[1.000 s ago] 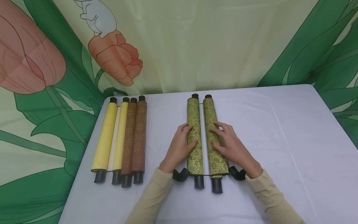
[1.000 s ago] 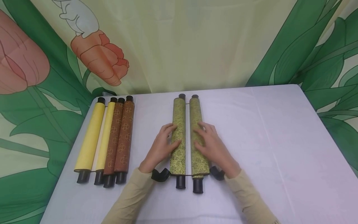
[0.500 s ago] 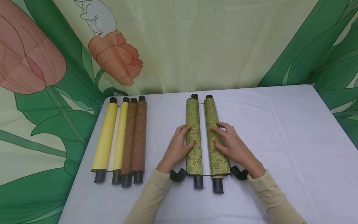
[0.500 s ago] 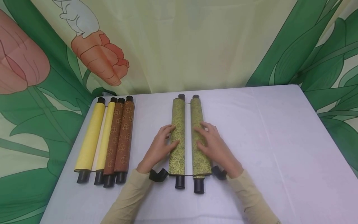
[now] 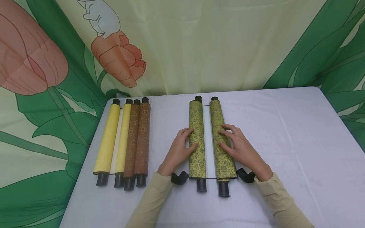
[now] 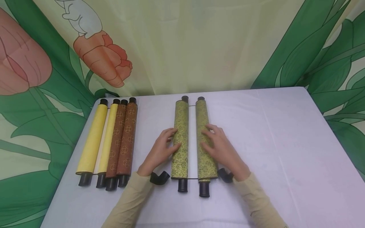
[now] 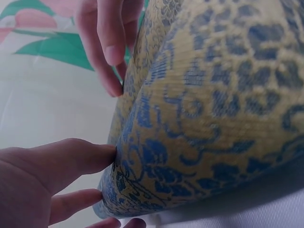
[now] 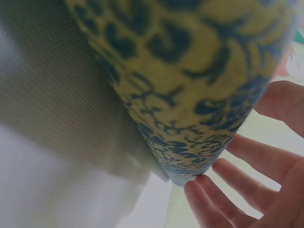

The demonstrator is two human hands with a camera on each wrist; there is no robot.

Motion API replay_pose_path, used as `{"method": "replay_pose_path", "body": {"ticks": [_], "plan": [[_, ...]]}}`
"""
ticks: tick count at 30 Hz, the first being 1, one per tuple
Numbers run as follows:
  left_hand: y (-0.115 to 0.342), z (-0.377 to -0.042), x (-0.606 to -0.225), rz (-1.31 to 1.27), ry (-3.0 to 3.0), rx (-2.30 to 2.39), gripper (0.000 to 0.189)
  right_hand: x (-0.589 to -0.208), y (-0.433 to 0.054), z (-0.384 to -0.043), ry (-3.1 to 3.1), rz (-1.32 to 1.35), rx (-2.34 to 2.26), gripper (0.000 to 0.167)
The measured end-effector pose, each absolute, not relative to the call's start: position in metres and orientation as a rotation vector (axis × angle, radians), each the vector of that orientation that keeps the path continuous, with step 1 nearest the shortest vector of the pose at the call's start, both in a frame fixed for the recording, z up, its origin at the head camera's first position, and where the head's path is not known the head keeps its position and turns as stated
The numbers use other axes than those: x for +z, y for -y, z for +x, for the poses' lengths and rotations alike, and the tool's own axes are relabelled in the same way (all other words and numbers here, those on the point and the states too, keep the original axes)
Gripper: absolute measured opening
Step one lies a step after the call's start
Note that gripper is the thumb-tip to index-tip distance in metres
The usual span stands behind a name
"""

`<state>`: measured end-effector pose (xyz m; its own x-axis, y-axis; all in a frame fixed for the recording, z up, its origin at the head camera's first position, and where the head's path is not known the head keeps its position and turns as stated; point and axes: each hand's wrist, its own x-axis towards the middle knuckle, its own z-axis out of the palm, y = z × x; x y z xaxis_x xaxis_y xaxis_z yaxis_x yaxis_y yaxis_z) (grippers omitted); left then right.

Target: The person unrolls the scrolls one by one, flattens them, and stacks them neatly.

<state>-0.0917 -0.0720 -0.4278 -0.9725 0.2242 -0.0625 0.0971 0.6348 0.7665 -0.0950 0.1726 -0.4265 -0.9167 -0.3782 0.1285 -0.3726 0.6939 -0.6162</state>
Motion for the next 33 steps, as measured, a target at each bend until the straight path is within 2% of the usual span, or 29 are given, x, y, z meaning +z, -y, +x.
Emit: {"method": "replay_pose_path", "body": {"ticks": [17, 26, 33], "plan": [[0.082, -0.096, -0.429, 0.235, -2.681, 1.292, 0.058, -0.422, -0.176, -0.096, -2.87, -0.613, -1.031, 0.045], [0.06, -0.105, -0.412, 0.282, -2.746, 1.185, 0.053, -0.411, -0.164, -0.103, -2.878, -0.662, -0.918, 0.052], [0.034, -0.108, -0.395, 0.441, -2.776, 1.062, 0.045, -0.401, -0.153, -0.108, -2.862, -0.724, -0.865, 0.053]]}}
